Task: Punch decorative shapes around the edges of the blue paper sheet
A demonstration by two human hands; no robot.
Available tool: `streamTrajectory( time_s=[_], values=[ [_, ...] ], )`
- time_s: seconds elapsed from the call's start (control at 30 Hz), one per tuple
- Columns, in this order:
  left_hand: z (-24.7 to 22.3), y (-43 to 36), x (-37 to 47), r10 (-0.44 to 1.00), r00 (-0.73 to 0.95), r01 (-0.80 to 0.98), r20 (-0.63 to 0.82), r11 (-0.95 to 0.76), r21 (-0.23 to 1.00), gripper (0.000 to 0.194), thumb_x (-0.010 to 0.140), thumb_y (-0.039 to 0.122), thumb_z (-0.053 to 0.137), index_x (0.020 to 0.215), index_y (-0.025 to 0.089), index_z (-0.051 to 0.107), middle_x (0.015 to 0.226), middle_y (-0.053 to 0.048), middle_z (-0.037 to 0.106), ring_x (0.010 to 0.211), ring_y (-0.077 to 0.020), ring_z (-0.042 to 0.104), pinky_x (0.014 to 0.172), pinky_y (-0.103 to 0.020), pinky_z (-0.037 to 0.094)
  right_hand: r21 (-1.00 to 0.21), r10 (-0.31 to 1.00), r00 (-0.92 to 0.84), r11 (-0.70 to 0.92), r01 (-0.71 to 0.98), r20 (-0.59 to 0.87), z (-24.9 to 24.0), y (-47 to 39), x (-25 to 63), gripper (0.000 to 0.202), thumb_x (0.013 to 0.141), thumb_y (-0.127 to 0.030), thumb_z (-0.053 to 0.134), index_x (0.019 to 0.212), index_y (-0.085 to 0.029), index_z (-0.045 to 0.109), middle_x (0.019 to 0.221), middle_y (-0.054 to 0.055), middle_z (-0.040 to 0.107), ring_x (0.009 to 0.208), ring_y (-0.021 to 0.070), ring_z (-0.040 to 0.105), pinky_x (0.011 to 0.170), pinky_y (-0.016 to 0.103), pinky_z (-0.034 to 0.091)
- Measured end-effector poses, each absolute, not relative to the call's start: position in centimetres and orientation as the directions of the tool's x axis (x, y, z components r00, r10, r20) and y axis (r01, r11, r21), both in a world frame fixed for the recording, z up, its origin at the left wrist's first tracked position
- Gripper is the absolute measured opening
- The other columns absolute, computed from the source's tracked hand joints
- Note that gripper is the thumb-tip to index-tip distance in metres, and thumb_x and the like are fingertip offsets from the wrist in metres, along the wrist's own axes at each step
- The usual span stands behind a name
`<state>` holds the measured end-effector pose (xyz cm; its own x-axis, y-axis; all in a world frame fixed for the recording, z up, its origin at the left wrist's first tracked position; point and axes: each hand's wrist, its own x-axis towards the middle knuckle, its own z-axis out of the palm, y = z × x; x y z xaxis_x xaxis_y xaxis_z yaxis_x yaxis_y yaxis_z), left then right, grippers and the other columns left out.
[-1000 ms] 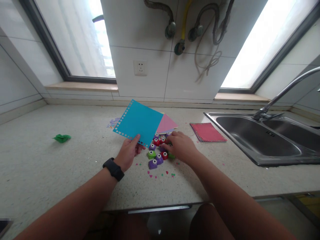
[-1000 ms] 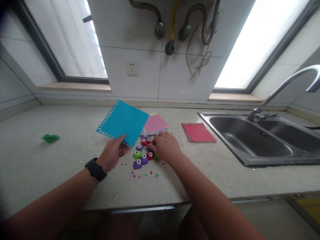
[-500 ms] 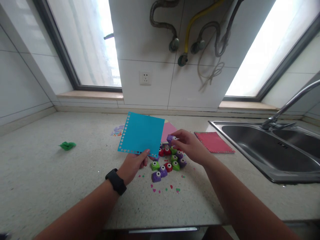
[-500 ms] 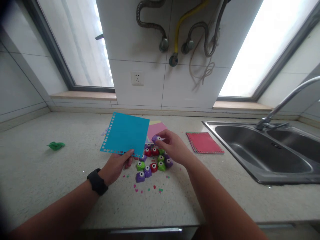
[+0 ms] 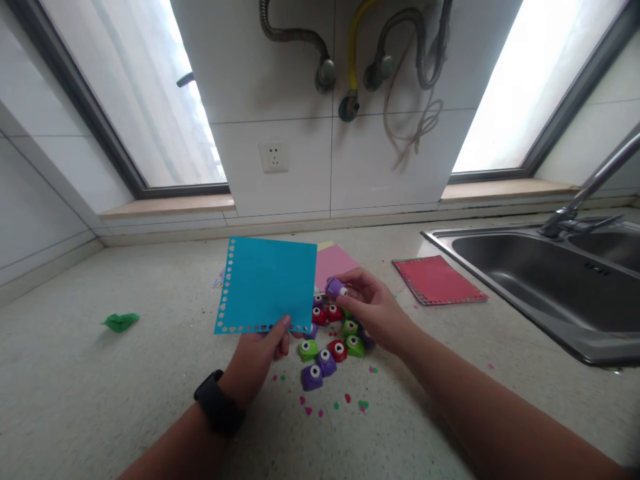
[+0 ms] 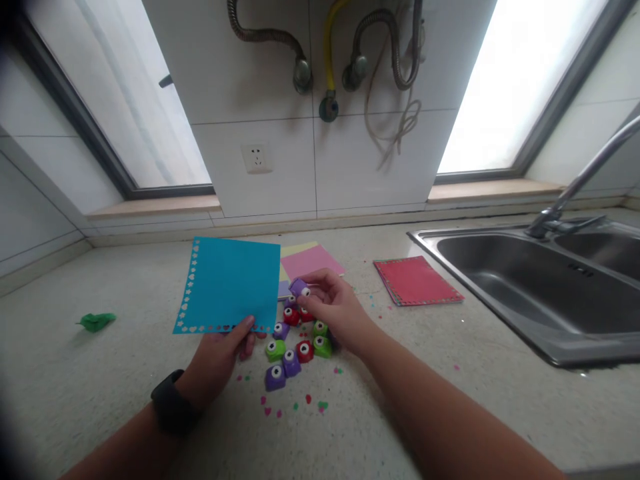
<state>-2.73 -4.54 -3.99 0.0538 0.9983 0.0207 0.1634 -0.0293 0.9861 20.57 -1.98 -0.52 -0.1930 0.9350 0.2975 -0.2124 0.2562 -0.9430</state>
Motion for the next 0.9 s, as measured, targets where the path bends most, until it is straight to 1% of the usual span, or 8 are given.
streamTrajectory(
  time_s=[0.13,0.23,0.3,0.37,0.5,0.6,0.77,0.9],
  values=[
    [-3.1,-5.0,-2.4,0.998,0.061,0.232,-0.018,0.003,0.973,0.056,0.088,0.059,0.056,0.046,0.023,0.051,0.052,-0.002,0.053,0.07,-0.0222,0.062,0.066,-0.03,0.042,-0.938,0.947,-0.123,0.266,-0.224,0.298,-0.9,-2.5,20.1,0.039,0.076,-0.032,0.081,0.105,-0.028,0.054,0.097,0.002,0.067,0.088,0.0174,0.067,0.082,0.036,0.056],
    [-2.7,-5.3,-2.3,0.998,0.055,0.292,-0.023,0.006,0.956,0.056,0.089,0.059,0.054,0.047,0.022,0.05,0.052,0.0,0.051,0.061,-0.0189,0.055,0.065,-0.03,0.04,-0.94,0.949,-0.109,0.268,-0.21,0.294,-1.0,-2.6,19.9,0.044,0.073,-0.028,0.084,0.107,-0.027,0.056,0.093,0.0,0.066,0.085,0.0165,0.065,0.08,0.035,0.055],
    [-2.8,-5.4,-2.3,0.999,0.044,0.304,-0.022,0.007,0.953,0.056,0.089,0.059,0.054,0.047,0.022,0.05,0.053,0.0,0.051,0.062,-0.0186,0.054,0.067,-0.03,0.04,-0.934,0.938,-0.111,0.307,-0.183,0.329,-1.0,-2.6,20.0,0.041,0.072,-0.025,0.084,0.106,-0.026,0.06,0.094,0.001,0.066,0.087,0.017,0.065,0.082,0.036,0.054],
    [-3.1,-5.5,-2.4,0.999,0.037,0.317,-0.016,0.004,0.948,0.056,0.09,0.059,0.054,0.048,0.022,0.05,0.055,0.0,0.052,0.065,-0.0191,0.055,0.07,-0.03,0.04,-0.912,0.913,-0.099,0.378,-0.159,0.396,-1.0,-2.6,20.2,0.039,0.072,-0.023,0.085,0.103,-0.026,0.062,0.095,0.001,0.066,0.089,0.0177,0.065,0.085,0.037,0.053],
    [-3.5,-5.6,-2.5,0.999,0.03,0.371,-0.011,-0.001,0.929,0.056,0.091,0.061,0.052,0.051,0.022,0.051,0.057,0.001,0.052,0.064,-0.0183,0.053,0.07,-0.031,0.038,-0.866,0.86,-0.112,0.485,-0.124,0.498,-0.9,-2.7,20.4,0.038,0.072,-0.021,0.085,0.102,-0.026,0.062,0.096,0.001,0.063,0.091,0.0178,0.063,0.086,0.037,0.052],
    [-3.3,-5.7,-2.6,0.999,0.044,0.398,-0.003,-0.015,0.917,0.056,0.092,0.061,0.05,0.051,0.022,0.05,0.058,0.001,0.053,0.066,-0.0186,0.053,0.072,-0.031,0.037,-0.855,0.844,-0.136,0.513,-0.082,0.519,-0.8,-3.1,20.4,0.037,0.074,-0.021,0.084,0.102,-0.025,0.061,0.097,0.002,0.062,0.092,0.0179,0.062,0.085,0.037,0.051],
    [-2.8,-5.8,-2.5,0.998,0.049,0.424,-0.035,0.011,0.906,0.055,0.091,0.061,0.049,0.052,0.022,0.049,0.058,0.001,0.053,0.066,-0.019,0.054,0.074,-0.032,0.038,-0.858,0.846,-0.166,0.513,-0.009,0.507,-0.7,-3.4,20.2,0.035,0.076,-0.022,0.082,0.103,-0.024,0.06,0.099,0.004,0.061,0.092,0.0192,0.061,0.084,0.039,0.052],
    [-3.0,-5.6,-2.5,0.998,0.054,0.406,-0.034,0.009,0.914,0.054,0.09,0.062,0.051,0.053,0.022,0.051,0.06,0.001,0.054,0.067,-0.0193,0.054,0.074,-0.032,0.038,-0.853,0.836,-0.185,0.521,-0.024,0.516,-0.9,-3.4,20.1,0.036,0.076,-0.022,0.082,0.103,-0.025,0.059,0.098,0.003,0.061,0.091,0.0188,0.061,0.083,0.039,0.052]
  ],
)
